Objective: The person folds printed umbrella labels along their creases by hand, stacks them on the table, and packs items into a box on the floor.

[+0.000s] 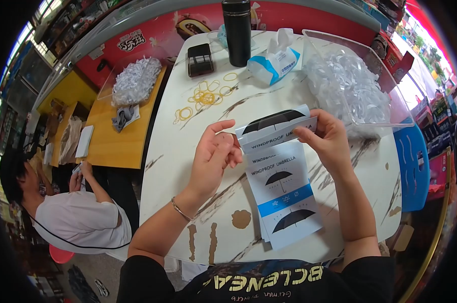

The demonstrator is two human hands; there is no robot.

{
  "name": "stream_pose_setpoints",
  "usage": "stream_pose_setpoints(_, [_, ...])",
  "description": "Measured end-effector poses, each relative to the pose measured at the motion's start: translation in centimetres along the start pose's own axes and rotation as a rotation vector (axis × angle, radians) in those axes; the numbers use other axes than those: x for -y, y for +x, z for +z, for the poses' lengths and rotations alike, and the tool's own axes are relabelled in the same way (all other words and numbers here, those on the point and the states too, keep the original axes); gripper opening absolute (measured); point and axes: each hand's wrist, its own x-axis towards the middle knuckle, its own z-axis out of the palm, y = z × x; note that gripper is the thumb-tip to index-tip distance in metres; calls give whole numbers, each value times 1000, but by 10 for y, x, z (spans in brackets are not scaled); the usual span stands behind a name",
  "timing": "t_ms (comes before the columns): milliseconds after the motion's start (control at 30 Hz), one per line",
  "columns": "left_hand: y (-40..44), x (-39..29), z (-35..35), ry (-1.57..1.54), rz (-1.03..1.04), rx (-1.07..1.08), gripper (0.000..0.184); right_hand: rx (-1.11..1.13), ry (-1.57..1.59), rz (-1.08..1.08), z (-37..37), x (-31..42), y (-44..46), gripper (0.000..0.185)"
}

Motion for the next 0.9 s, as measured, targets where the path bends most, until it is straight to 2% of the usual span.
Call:
stream_pose_setpoints(300, [-5,0,5,8,83,33,30,-129,-8,-102,10,-10,-1,23])
stream_pose_setpoints(900, [-8,-3,7,153,183,13,37,-132,19,-106,13,-7,-3,28])
